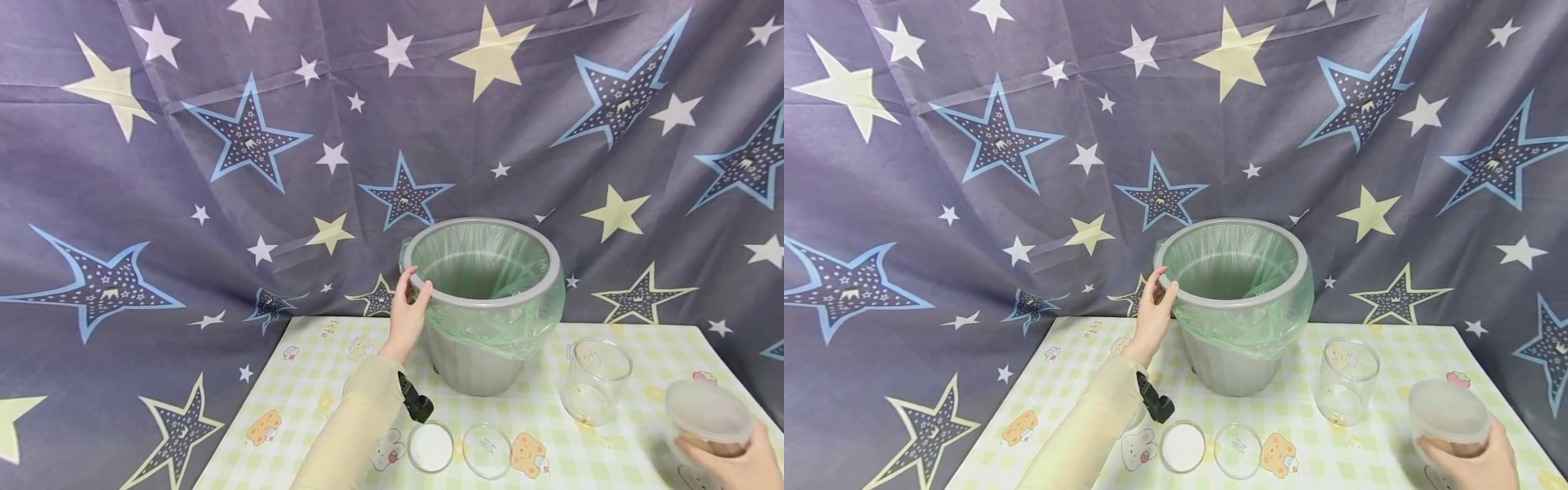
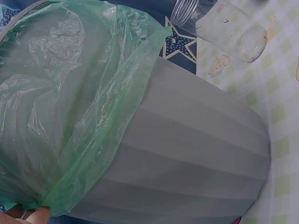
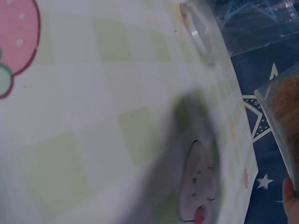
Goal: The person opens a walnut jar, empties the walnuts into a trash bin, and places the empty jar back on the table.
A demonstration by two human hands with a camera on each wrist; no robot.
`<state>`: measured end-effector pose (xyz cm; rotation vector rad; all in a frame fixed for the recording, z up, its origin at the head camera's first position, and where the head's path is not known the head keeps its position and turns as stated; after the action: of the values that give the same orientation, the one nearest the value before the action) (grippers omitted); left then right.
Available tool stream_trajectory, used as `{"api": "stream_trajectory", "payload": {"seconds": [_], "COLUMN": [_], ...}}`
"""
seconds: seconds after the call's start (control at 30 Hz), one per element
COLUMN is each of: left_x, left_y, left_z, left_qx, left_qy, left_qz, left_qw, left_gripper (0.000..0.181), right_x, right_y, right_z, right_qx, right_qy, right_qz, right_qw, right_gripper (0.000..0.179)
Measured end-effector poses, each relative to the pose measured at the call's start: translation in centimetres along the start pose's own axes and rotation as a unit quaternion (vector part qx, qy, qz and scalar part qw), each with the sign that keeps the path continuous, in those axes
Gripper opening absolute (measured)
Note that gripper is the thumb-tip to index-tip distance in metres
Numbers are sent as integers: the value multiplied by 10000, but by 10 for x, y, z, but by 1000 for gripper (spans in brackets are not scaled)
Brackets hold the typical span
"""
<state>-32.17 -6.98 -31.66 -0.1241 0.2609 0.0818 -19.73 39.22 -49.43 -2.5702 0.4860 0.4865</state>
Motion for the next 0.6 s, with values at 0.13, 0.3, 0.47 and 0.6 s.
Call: {"api": "stream_trajectory", "payload": {"seconds": [0.13, 0.3, 0.47, 0.6], "left_x": [-3, -17, -23, -23], "left_y": [0, 3, 4, 2], "left_z": [-4, -28, -41, -40], "left_qx": [55, 181, 149, 93], "left_qy": [-11, -13, 5, 13], "left_qz": [-25, 5, 21, 20], "left_qw": [10000, 9998, 9999, 10000], "left_gripper": [47, 50, 51, 51], "right_x": [-5, -11, -16, -20], "right_y": [-2, -6, -9, -10], "right_z": [-13, -29, -47, -61], "right_qx": [209, 345, 456, 563], "right_qy": [-133, -240, -392, -455], "right_qz": [83, 191, 242, 292], "right_qw": [9997, 9989, 9979, 9970], "right_gripper": [89, 84, 82, 84]}}
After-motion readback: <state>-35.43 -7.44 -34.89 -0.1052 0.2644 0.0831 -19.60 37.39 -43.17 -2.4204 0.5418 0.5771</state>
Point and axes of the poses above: each hand's wrist, its own x-axis away from the middle knuckle, its own y-axis out of the palm, z = x × y, the point moved 7 cm from there along -x, towards the middle knuckle, and after that the axes turned 1 degree about -z, right-handed, at the moved point
